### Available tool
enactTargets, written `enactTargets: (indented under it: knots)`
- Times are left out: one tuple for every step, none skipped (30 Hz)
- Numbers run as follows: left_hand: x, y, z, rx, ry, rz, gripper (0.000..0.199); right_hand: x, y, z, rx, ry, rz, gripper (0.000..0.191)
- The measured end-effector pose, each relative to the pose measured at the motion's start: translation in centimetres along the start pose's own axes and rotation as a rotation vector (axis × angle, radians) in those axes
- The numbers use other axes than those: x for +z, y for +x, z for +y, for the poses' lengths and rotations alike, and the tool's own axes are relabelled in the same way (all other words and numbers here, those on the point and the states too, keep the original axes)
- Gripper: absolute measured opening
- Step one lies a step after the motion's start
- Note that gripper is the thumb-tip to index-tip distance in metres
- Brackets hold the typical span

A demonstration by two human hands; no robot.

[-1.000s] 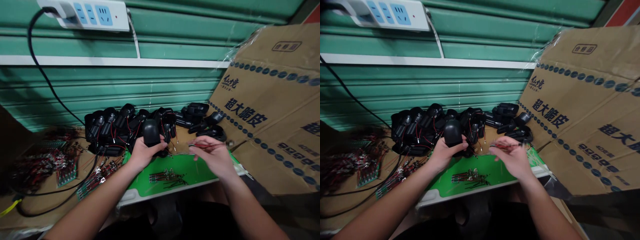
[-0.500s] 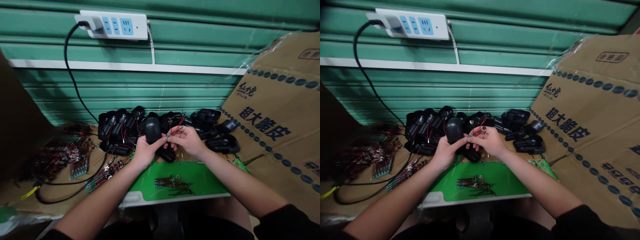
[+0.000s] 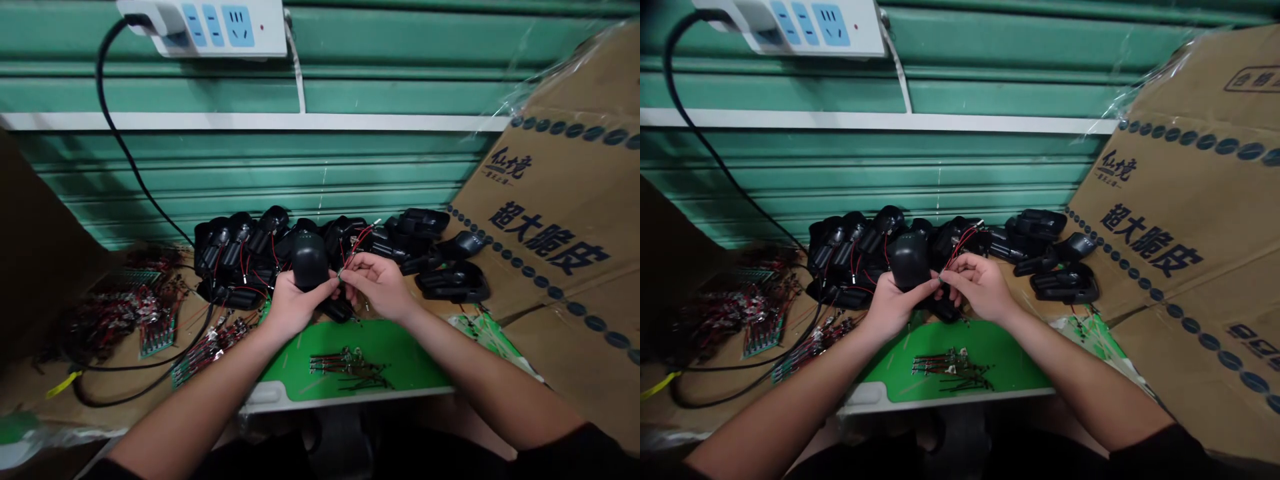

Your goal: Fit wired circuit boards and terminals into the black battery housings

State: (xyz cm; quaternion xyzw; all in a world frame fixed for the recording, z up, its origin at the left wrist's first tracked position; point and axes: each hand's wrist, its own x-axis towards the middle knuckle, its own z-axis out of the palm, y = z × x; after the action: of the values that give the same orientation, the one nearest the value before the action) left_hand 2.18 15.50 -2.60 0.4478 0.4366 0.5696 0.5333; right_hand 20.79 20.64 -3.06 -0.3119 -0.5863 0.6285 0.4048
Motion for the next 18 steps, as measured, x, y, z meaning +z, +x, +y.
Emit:
enactTargets:
  knots:
    - [0.1, 0.0, 0.1, -0.001, 0.014, 0.006, 0.042, 0.1, -0.1, 0.2, 0.001, -0.007, -0.005, 0.064]
    - [0.2, 0.0, 0.2, -0.004, 0.022, 0.017, 0.041, 0.1, -0.2, 0.3, 0.001, -0.01, -0.012, 0.064]
    - [0.2, 0.0, 0.2, -0.008, 0.026, 0.028, 0.04, 0.2, -0.3, 0.5, 0.0, -0.011, -0.019, 0.064]
    - [0.3, 0.0, 0.3, -0.011, 0.028, 0.038, 0.039, 0.3, -0.4, 0.6, -0.003, -0.01, -0.024, 0.064]
    - [0.3, 0.0, 0.3, -0.012, 0.029, 0.046, 0.038, 0.4, -0.5, 0.7, -0.007, -0.01, -0.031, 0.064]
    - [0.3, 0.1, 0.3, -0.01, 0.029, 0.053, 0.036, 0.5, -0.6, 0.7, -0.012, -0.013, -0.038, 0.064]
    - [0.3, 0.1, 0.3, -0.009, 0.03, 0.059, 0.035, 0.5, -0.6, 0.7, -0.022, -0.021, -0.039, 0.064]
    - [0.2, 0.1, 0.2, -0.009, 0.035, 0.066, 0.034, 0.5, -0.7, 0.8, -0.033, -0.034, -0.032, 0.062]
    - [0.2, 0.1, 0.1, -0.007, 0.047, 0.077, 0.033, 0.5, -0.8, 0.8, -0.043, -0.053, -0.021, 0.06]
    - [0.2, 0.1, 0.0, -0.004, 0.067, 0.094, 0.033, 0.5, -0.8, 0.8, -0.053, -0.076, -0.005, 0.058]
    - [0.1, 0.2, -0.2, 0.003, 0.097, 0.115, 0.032, 0.5, -0.8, 0.9, -0.063, -0.099, 0.011, 0.057]
    - [0.1, 0.2, -0.3, 0.013, 0.133, 0.138, 0.031, 0.4, -0.9, 0.9, -0.07, -0.117, 0.026, 0.056]
    - [0.0, 0.2, -0.4, 0.024, 0.172, 0.159, 0.03, 0.4, -0.9, 1.0, -0.074, -0.129, 0.035, 0.056]
    - [0.0, 0.1, -0.4, 0.031, 0.213, 0.179, 0.029, 0.5, -0.9, 1.1, -0.075, -0.136, 0.04, 0.056]
    - [-0.1, 0.1, -0.5, 0.032, 0.25, 0.191, 0.028, 0.5, -1.0, 1.1, -0.078, -0.139, 0.046, 0.056]
    - [-0.1, 0.1, -0.4, 0.028, 0.28, 0.195, 0.027, 0.6, -1.0, 1.2, -0.081, -0.141, 0.055, 0.057]
    - [-0.1, 0.1, -0.3, 0.021, 0.301, 0.186, 0.027, 0.7, -1.0, 1.2, -0.084, -0.145, 0.06, 0.057]
    - [-0.2, 0.1, -0.2, 0.013, 0.312, 0.17, 0.026, 0.8, -1.0, 1.2, -0.09, -0.152, 0.064, 0.057]
